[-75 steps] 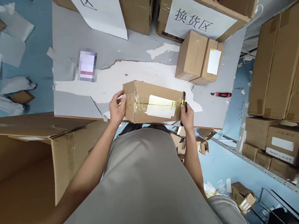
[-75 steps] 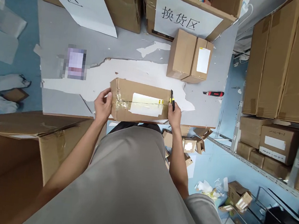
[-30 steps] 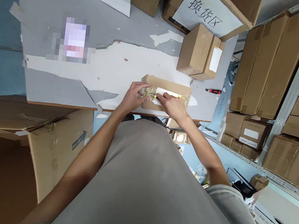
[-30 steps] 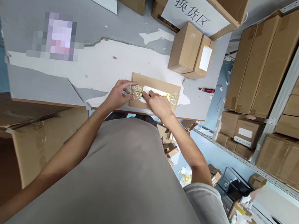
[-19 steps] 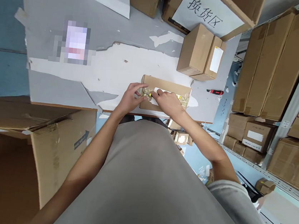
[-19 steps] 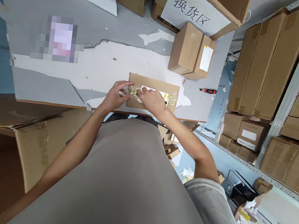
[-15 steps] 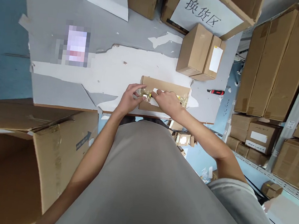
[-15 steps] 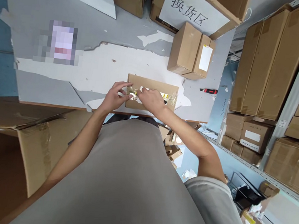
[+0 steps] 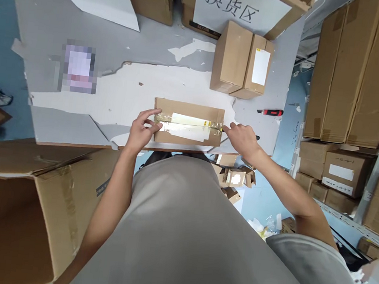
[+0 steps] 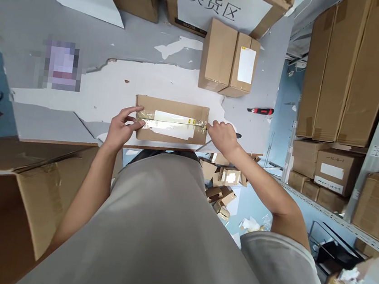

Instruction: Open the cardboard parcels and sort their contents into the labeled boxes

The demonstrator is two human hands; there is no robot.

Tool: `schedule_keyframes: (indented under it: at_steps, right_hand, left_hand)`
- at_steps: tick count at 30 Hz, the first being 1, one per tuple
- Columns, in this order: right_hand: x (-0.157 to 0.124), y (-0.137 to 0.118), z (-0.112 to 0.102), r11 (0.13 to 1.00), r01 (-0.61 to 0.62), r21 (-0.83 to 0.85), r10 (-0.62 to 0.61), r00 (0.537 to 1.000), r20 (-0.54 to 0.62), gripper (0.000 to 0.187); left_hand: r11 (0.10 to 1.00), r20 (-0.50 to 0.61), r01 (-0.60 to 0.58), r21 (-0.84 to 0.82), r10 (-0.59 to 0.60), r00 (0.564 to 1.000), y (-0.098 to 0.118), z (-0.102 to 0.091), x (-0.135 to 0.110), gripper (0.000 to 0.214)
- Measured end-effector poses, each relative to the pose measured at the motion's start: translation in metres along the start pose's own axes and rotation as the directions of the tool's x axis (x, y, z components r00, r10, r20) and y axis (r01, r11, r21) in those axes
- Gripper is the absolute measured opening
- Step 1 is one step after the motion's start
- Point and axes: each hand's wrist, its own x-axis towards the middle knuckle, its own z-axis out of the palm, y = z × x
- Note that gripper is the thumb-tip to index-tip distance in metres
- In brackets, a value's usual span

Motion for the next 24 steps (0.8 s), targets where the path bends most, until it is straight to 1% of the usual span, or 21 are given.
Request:
schedule_keyframes:
  at_steps: [4,8,11,13,16,18,19,20,21,22,23,24]
  right_hand:
    - [-0.005,0.017,0.013,1.000,0.015,0.017,-0.014,1.000,-0.014,0.049]
    - [-0.002,0.023,0.017,0.999,0.035,0.024,-0.035,0.999,-0.028,0.050]
    - [0.000,0.026,0.019,0.997,0.072,0.038,-0.070,0.996,-0.058,0.051]
    - [-0.002,0.035,0.022,0.993,0.096,0.067,-0.090,0.993,-0.080,0.052]
    - [-0.007,0.059,0.032,0.980,0.097,0.176,-0.078,0.991,-0.111,0.047]
    - [-0.004,0.077,0.047,0.932,0.115,0.344,-0.056,0.983,-0.176,0.037]
    - [0.002,0.084,0.058,0.876,0.138,0.463,-0.033,0.973,-0.228,0.033]
    - [0.011,0.087,0.071,0.787,0.168,0.594,0.009,0.959,-0.284,0.029]
    - [0.022,0.086,0.084,0.661,0.199,0.723,0.081,0.940,-0.332,0.028]
    - [0.035,0.080,0.099,0.503,0.216,0.837,0.161,0.928,-0.336,0.029]
    - [0.049,0.071,0.112,0.326,0.203,0.923,0.243,0.926,-0.290,0.035]
    - [0.063,0.058,0.125,0.159,0.166,0.973,0.283,0.937,-0.206,0.043]
  left_hand:
    - [0.998,-0.027,0.053,0.033,-0.052,0.998,0.006,0.001,0.000,0.056]
    - [0.994,-0.062,0.090,0.054,-0.087,0.994,0.011,0.002,0.000,0.058]
    - [0.993,-0.079,0.100,0.065,-0.095,0.992,0.014,0.004,0.000,0.059]
    - [0.992,-0.075,0.104,0.070,-0.098,0.992,0.014,0.004,0.001,0.060]
    - [0.993,-0.076,0.107,0.058,-0.102,0.992,0.012,0.001,0.002,0.062]
    - [0.993,-0.092,0.110,0.041,-0.106,0.990,0.008,-0.005,0.003,0.064]
    - [0.993,-0.104,0.114,0.035,-0.110,0.989,0.006,-0.009,0.004,0.064]
    - [0.992,-0.115,0.120,0.034,-0.115,0.987,0.003,-0.013,0.004,0.063]
    - [0.991,-0.126,0.128,0.037,-0.122,0.984,0.001,-0.018,0.005,0.063]
    - [0.990,-0.136,0.138,0.040,-0.131,0.982,-0.001,-0.023,0.006,0.062]
    - [0.988,-0.146,0.149,0.041,-0.142,0.979,-0.003,-0.028,0.007,0.062]
    - [0.986,-0.153,0.160,0.038,-0.152,0.976,-0.005,-0.031,0.008,0.062]
